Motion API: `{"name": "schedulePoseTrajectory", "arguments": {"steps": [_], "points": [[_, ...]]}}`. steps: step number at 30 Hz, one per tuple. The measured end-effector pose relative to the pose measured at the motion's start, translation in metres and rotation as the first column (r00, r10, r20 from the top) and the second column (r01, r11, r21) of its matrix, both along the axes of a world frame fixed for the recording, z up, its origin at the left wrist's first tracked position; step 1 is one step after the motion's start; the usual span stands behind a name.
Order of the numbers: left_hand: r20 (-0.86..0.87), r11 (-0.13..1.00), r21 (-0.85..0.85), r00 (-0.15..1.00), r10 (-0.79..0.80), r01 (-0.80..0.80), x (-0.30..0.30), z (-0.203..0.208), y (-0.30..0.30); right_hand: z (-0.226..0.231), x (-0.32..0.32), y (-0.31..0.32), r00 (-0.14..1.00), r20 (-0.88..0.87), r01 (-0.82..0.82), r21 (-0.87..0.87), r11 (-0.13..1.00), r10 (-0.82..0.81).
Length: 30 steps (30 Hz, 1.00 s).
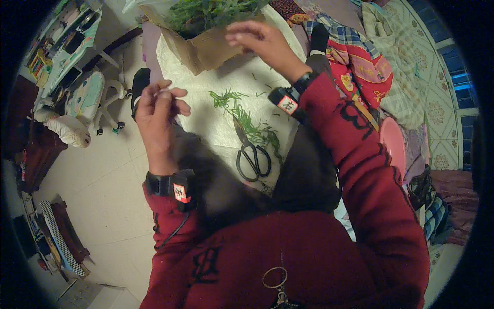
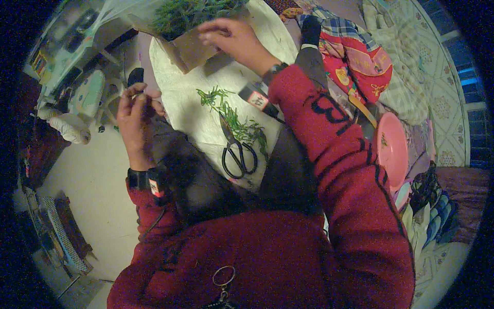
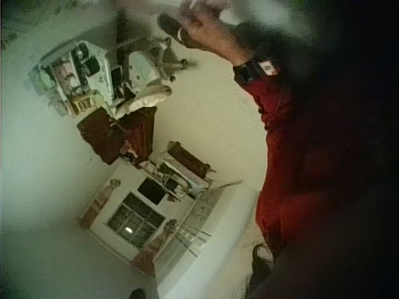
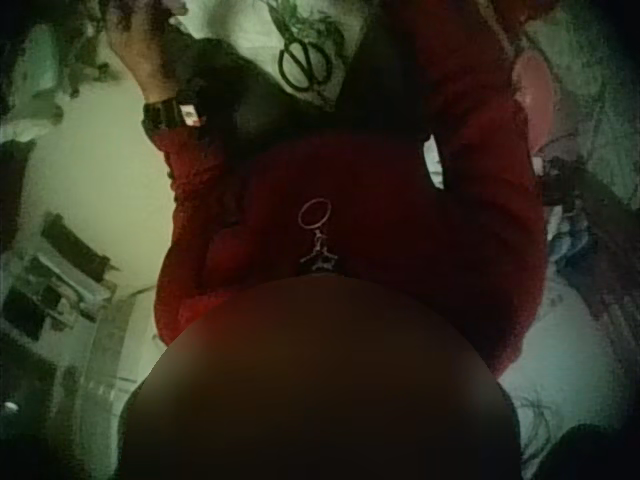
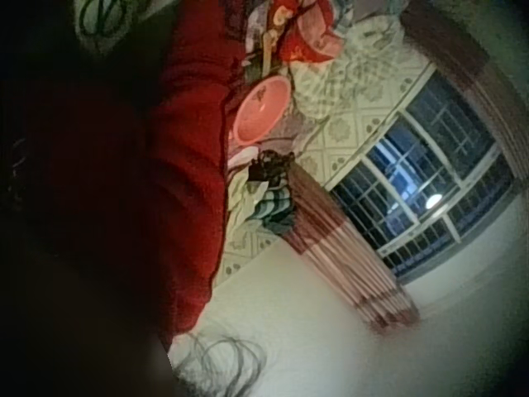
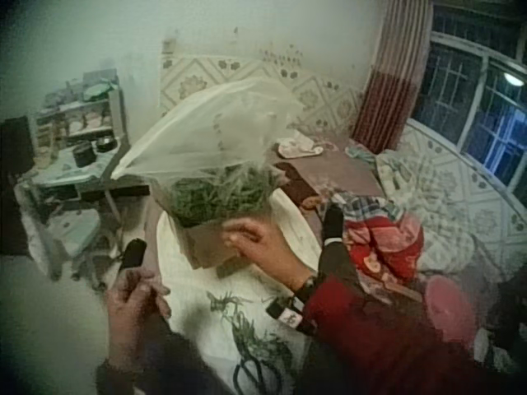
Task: The person sits on the floor and uses scissors to trim the ends of green vegetables, placing the trimmed pieces into a pink basin. They occasionally pause to handle a phone and a plastic bag before resuming trimming.
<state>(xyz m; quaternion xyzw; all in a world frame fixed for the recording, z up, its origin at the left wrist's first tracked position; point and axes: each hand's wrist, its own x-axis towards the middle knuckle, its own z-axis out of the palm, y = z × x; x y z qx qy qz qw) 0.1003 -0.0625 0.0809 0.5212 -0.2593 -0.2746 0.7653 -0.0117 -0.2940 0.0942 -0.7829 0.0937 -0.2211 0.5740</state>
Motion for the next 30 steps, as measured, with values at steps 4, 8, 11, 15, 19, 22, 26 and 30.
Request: {"name": "schedulePoseTrajectory", "arguments": {"steps": [4,8,11,15,19,22,26,30], "points": [[-0.056,0.990,0.136,0.998,-0.018,0.026,-0.015,-0.031,0.008,-0.059,-0.025,0.006,0.955,-0.253,0.148,-0.042,0.988,-0.153],[-0.147,0.969,0.230,0.987,-0.062,0.095,-0.040,-0.061,0.005,-0.114,-0.035,0.018,0.935,-0.323,0.030,-0.337,0.941,-0.146],[-0.233,0.944,0.275,0.965,-0.120,0.183,-0.051,-0.077,-0.004,-0.139,-0.019,0.023,0.959,-0.255,0.004,-0.424,0.906,-0.124],[-0.262,0.917,0.303,0.947,-0.184,0.262,-0.052,-0.092,-0.008,-0.161,0.012,0.021,0.932,-0.347,-0.074,-0.458,0.886,-0.102],[-0.304,0.910,0.274,0.926,-0.224,0.310,-0.049,-0.101,-0.010,-0.184,0.044,0.020,0.922,-0.375,-0.122,-0.519,0.846,-0.097],[-0.321,0.902,0.291,0.921,-0.221,0.318,-0.046,-0.102,-0.011,-0.200,0.049,0.025,0.900,-0.434,-0.222,-0.538,0.813,-0.041],[-0.319,0.907,0.281,0.922,-0.221,0.315,-0.047,-0.103,-0.011,-0.207,0.024,0.028,0.924,-0.367,-0.302,-0.519,0.800,0.110],[-0.300,0.911,0.274,0.927,-0.225,0.310,-0.044,-0.101,-0.007,-0.202,-0.012,0.042,0.969,-0.212,-0.228,-0.551,0.803,0.129]]}}
